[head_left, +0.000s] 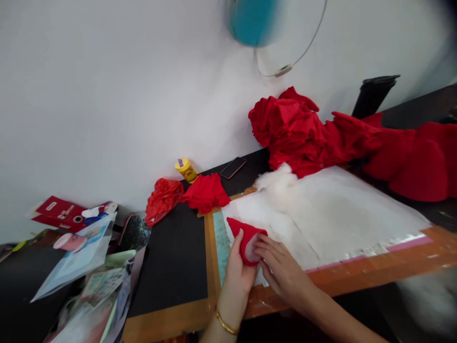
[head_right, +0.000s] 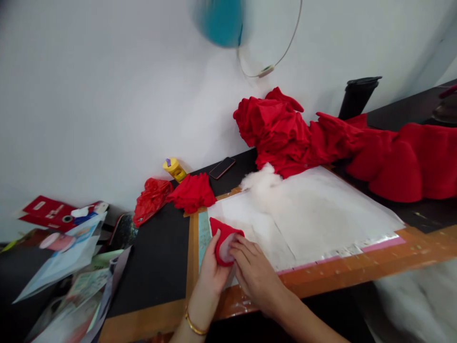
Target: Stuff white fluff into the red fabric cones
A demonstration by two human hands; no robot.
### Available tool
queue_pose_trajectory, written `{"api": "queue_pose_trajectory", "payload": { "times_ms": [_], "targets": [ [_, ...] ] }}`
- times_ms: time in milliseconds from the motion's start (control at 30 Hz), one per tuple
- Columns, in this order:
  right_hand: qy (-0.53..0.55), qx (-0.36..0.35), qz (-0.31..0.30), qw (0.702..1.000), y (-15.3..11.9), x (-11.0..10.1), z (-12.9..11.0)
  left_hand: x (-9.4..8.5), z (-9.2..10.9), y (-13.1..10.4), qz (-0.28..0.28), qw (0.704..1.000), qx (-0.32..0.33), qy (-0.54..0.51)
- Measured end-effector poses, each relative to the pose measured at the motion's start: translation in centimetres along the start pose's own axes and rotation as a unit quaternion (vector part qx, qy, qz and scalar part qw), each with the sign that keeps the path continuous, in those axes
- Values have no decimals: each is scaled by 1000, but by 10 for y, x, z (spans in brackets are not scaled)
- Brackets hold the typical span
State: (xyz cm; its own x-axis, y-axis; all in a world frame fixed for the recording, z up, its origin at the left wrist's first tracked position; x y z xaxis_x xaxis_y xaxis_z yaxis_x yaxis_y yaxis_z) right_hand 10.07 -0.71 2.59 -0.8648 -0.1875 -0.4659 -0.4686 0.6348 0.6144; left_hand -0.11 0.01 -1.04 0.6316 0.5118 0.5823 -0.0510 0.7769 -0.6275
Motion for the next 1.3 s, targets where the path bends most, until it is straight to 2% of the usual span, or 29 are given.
{"api": "queue_pose_trajectory", "payload": {
  "times_ms": [133,300,433,500,633,767,867,933,1033,1133,1233,1300],
  "targets": [
    [42,11,-20,999,-1,-3,6,-1,-4,-1,-11,1000,16,8],
    [52,12,-55,997,2,-12,12,-5,-4,2,16,998,33,43],
    [31,-7,0,1000,-5,-32,15,-7,3,5,24,998,35,46],
    [18,-5,11,1000,-9,-34,14,-8,6,6,34,998,45,32],
    [-31,-9,-54,998,-14,-9,10,-4,-1,7,22,999,22,19],
    [-92,-4,-64,994,-19,16,12,-5,-7,7,31,998,59,21],
    [-75,-6,-79,994,-28,19,13,-8,-6,6,46,993,102,45],
    [-16,-2,-70,997,-32,7,13,-8,-2,5,44,985,145,80],
    [71,70,10,995,-33,-26,24,-8,1,7,55,970,193,137],
    [104,167,81,977,-31,-51,39,-7,-2,12,70,962,196,176],
    [139,249,96,954,-30,-57,48,-2,-8,15,65,953,184,232],
    [188,304,90,930,-31,-55,50,6,-16,13,33,941,172,288]
  ]
}}
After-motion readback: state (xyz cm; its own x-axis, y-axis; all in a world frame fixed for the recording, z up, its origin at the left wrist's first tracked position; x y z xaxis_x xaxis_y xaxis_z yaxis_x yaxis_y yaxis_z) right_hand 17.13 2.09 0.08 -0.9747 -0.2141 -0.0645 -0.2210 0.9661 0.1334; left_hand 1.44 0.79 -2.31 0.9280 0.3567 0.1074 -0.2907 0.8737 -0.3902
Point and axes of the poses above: each hand's wrist, its own y-axis towards the middle knuckle, its own x-axis out of the palm, z = x × y, the point moved 6 cm from there along y, towards the middle knuckle, and after that the axes turned 13 degrees about y, right-handed, at the moved point
